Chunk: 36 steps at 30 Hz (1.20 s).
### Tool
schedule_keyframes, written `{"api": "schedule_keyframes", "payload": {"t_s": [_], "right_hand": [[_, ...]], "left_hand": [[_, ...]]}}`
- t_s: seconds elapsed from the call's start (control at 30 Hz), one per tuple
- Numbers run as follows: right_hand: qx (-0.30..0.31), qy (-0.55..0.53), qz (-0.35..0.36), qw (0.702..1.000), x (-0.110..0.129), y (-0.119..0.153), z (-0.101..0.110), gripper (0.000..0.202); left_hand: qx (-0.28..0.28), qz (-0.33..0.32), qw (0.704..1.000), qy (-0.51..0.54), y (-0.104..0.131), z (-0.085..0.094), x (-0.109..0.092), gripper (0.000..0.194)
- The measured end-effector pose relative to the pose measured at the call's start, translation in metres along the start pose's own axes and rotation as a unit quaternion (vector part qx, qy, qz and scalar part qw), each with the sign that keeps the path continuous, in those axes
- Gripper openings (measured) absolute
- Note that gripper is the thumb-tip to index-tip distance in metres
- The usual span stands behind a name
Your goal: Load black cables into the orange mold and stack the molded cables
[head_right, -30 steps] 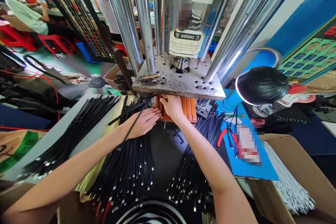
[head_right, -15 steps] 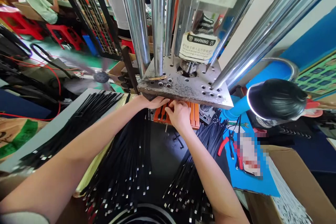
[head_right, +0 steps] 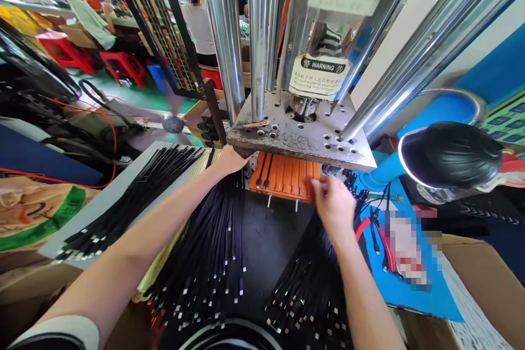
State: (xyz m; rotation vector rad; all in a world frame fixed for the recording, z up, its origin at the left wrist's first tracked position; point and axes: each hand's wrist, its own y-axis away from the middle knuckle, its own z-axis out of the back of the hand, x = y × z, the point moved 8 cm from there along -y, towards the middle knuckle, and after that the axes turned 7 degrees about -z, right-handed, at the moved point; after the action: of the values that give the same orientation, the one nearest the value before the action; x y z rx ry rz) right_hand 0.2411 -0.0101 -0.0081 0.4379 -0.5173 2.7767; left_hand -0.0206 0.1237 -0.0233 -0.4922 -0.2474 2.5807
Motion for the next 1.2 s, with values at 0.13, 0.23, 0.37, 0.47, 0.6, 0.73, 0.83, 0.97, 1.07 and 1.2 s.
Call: {"api": "schedule_keyframes", "payload": {"t_s": [0.13,0.23,0.37,0.47,0.6,0.73,0.83,0.97,1.07,1.2], "right_hand": [[0.157,0.225,-0.146,0.950,-0.084,0.037,-0.015,0.048],[0.242,0.201,-0.144,0.938,-0.094,0.049,-0.033,0.037],[0.163,0.084,-0.174,0.967,-0.091,0.046,-0.021,0.028],[0.088,-0.099,-0.170,0.976,-0.075,0.051,0.002,0.024],[0.218,-0.348,-0.037,0.911,-0.002,0.070,0.017,0.039],[0.311,-0.320,0.090,0.890,0.070,0.096,0.029,0.022],[0.285,-0.344,0.123,0.886,0.097,0.099,0.032,0.029],[0.247,-0.417,0.112,0.868,0.108,0.089,0.028,0.027],[0.223,-0.427,0.118,0.868,0.113,0.081,0.031,0.031],[0.210,-0.420,0.130,0.873,0.118,0.079,0.035,0.036]], "left_hand": [[0.055,0.132,0.989,-0.043,0.026,-0.012,0.045,0.036],[0.080,0.176,0.981,-0.020,0.029,-0.015,0.064,0.025],[0.037,0.167,0.985,0.029,0.033,0.007,0.068,0.019],[0.024,0.108,0.989,0.099,0.048,0.031,0.049,0.014],[0.110,-0.061,0.918,0.377,0.076,0.057,-0.020,0.027],[0.136,-0.081,0.872,0.463,0.095,0.075,-0.075,0.032],[0.100,-0.094,0.851,0.507,0.095,0.080,-0.106,0.045],[0.082,-0.129,0.844,0.514,0.087,0.079,-0.126,0.041],[0.091,-0.139,0.846,0.507,0.081,0.077,-0.130,0.042],[0.098,-0.128,0.822,0.547,0.076,0.080,-0.131,0.041]]}}
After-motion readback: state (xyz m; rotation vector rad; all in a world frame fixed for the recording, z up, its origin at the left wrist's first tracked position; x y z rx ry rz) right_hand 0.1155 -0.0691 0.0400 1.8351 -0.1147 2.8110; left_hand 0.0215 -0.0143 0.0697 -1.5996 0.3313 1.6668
